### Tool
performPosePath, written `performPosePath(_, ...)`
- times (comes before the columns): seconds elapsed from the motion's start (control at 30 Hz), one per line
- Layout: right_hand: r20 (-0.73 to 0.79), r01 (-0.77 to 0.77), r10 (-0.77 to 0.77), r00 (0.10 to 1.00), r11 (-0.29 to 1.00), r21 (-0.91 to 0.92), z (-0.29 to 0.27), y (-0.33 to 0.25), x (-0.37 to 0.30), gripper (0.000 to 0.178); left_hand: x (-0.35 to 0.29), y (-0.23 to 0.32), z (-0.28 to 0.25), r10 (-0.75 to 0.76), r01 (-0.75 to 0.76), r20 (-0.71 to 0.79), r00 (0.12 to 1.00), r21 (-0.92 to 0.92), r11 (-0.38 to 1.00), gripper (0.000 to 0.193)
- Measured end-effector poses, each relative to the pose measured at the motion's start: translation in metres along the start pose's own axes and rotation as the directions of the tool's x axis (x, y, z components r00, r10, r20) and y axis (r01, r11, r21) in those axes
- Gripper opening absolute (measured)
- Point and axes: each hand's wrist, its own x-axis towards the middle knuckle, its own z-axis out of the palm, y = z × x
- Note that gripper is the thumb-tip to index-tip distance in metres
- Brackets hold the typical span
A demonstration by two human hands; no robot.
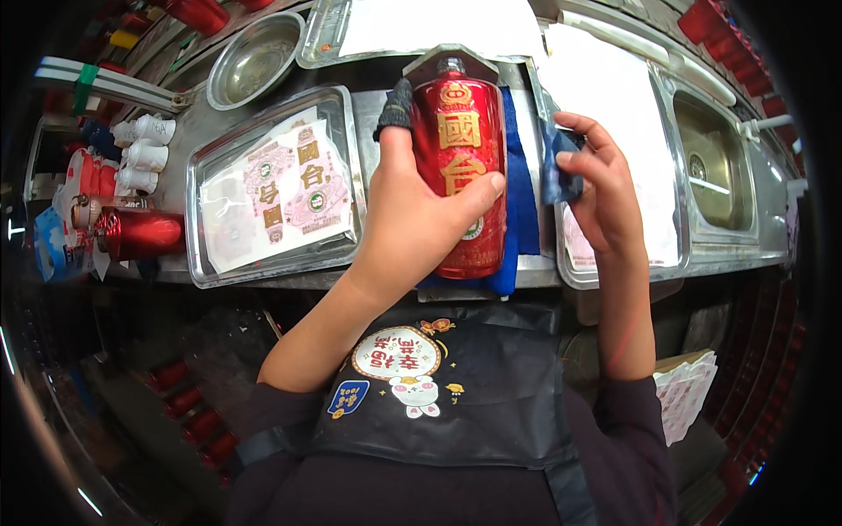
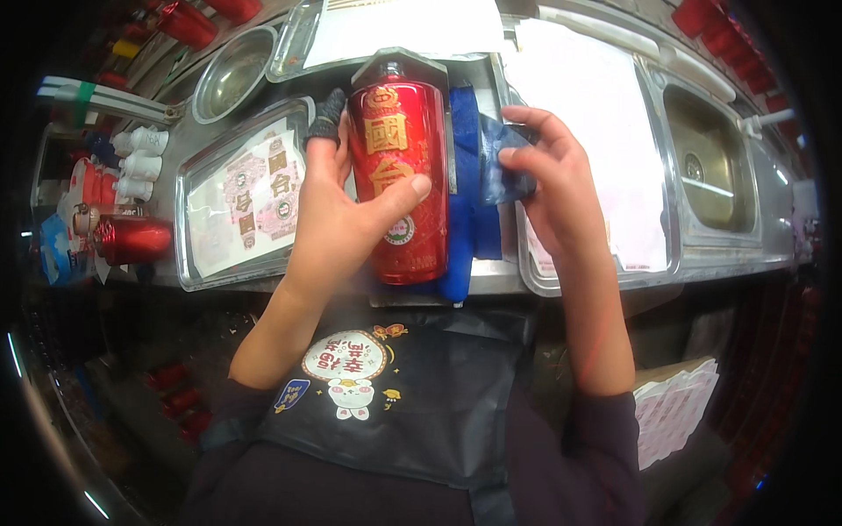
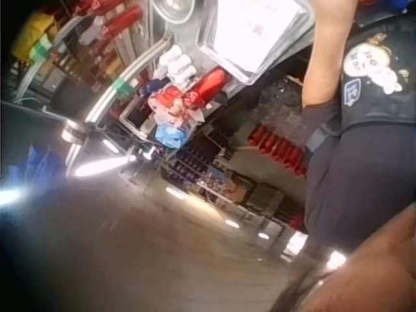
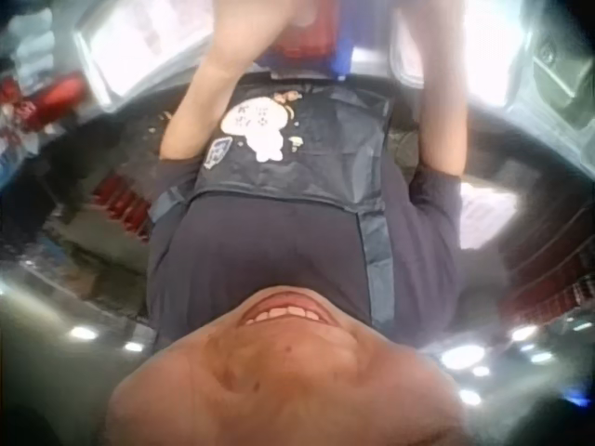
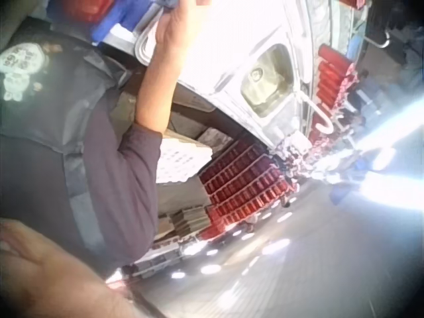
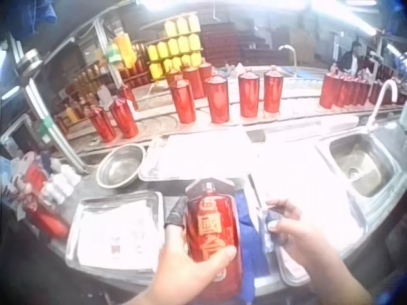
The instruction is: The person picks up red cylindrical containers, places them on a blue cloth, and applies paper labels to their sides. They smooth the labels with their fingers and a small tool, then place the labeled containers on a nearby surface. The process repeats for multiple containers.
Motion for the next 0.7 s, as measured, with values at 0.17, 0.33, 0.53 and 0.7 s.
performPosePath(0.17,0.094,0.264,-0.248,0.964,0.925,-0.272,0.026,-0.024,-0.026,0.057,-0.011,-0.033,-0.01,0.127,-0.13,-0.03,0.991,-0.153,0.98,0.073)
performPosePath(0.33,0.497,0.678,-0.462,0.735,0.518,-0.521,0.058,-0.03,-0.012,0.025,-0.01,-0.04,-0.014,0.199,-0.194,0.014,0.98,-0.17,0.966,0.079)
performPosePath(0.53,0.614,0.851,-0.676,0.409,0.039,-0.524,0.081,-0.044,0.083,0.017,-0.01,-0.03,-0.011,0.237,-0.234,-0.006,0.972,-0.175,0.956,0.074)
performPosePath(0.7,0.706,0.875,-0.518,0.483,0.265,-0.404,0.065,-0.051,0.038,0.023,-0.008,-0.044,-0.011,0.203,-0.2,0.026,0.979,-0.092,0.975,0.074)
